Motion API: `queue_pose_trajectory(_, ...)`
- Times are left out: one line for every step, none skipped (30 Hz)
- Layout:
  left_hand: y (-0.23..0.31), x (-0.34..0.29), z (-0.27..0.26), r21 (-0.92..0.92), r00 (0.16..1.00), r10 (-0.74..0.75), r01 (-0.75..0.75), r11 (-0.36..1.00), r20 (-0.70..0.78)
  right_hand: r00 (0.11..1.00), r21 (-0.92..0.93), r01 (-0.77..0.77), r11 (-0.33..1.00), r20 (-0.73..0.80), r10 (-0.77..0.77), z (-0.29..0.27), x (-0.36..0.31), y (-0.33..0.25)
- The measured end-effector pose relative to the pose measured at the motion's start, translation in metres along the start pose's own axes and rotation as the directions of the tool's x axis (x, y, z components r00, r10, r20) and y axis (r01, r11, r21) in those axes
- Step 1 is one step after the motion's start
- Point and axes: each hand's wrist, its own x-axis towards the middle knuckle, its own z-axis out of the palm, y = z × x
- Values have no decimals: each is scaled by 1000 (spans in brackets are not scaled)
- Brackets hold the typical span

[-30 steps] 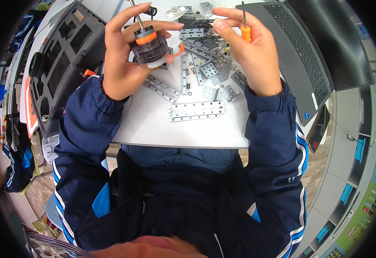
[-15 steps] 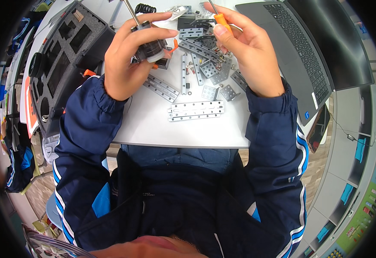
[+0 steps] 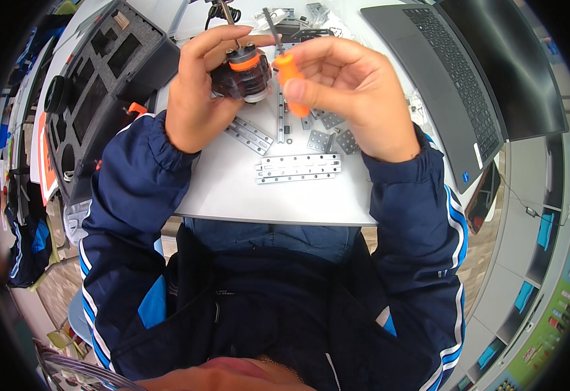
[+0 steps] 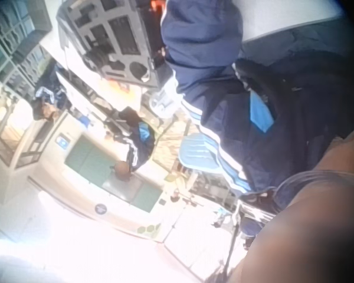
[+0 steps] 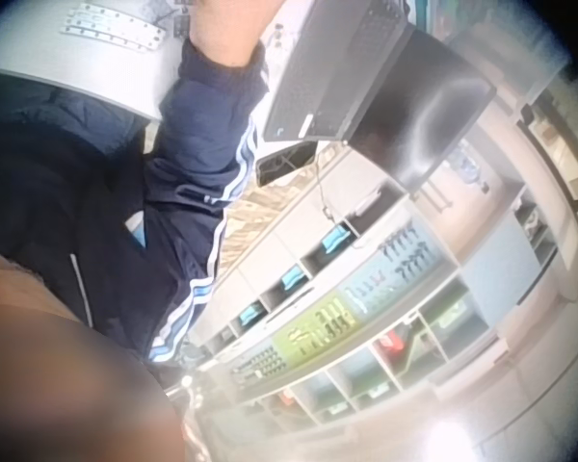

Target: The person assembles a small electronic device using a screwdriver and pliers. They tighten screws on a motor housing, attach metal brackets, and connect wires to a circuit board. The person handles multiple small parts and tools on a white table.

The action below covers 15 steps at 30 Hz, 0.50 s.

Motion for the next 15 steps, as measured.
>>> queue_pose_trajectory(0,0,1,-24,1000,9,-10,1000,-6,1000,-3,7,1000,-11,-7,4,0,2)
queue_pose_trajectory(1,0,1,-34,1000,-1,1,999,-8,1000,-7,14,1000,-22,-14,7,0,4)
queue_pose_trajectory(1,0,1,-44,1000,-12,12,999,-9,999,-1,25,1000,-28,-25,10,1,5)
queue_pose_trajectory(1,1,0,14,1000,-10,10,1000,6,999,-7,34,999,-38,-34,11,1,5)
queue_pose_trajectory(1,0,0,72,1000,-9,7,997,20,996,-46,50,998,-66,-53,13,1,5)
queue_pose_trajectory(2,0,-1,147,1000,3,-7,989,30,992,-81,80,994,-95,-87,14,0,5)
queue_pose_trajectory(2,-1,-1,128,999,-27,22,992,41,984,-104,125,987,-116,-137,16,0,5)
queue_pose_trajectory(1,-1,0,125,998,-45,39,991,48,985,-115,105,988,-128,-120,17,0,4)
queue_pose_trajectory(1,-2,1,121,997,-62,55,991,56,984,-116,103,988,-135,-118,18,-1,4)
queue_pose_trajectory(0,-2,1,124,997,-55,48,991,51,983,-117,100,988,-144,-117,18,-1,3)
queue_pose_trajectory(-1,-3,2,126,998,-47,41,991,47,985,-115,93,989,-134,-108,19,-1,3)
queue_pose_trajectory(-2,-3,2,127,998,-40,34,991,43,987,-114,85,990,-124,-99,19,-1,2)
queue_pose_trajectory(-2,-4,2,128,998,-37,31,991,51,988,-108,83,991,-121,-96,19,-1,2)
queue_pose_trajectory(-3,-4,2,128,998,-36,28,991,59,987,-111,88,990,-125,-102,20,-1,3)
queue_pose_trajectory(-3,-4,2,130,997,-35,26,991,66,985,-109,97,989,-135,-112,21,-1,3)
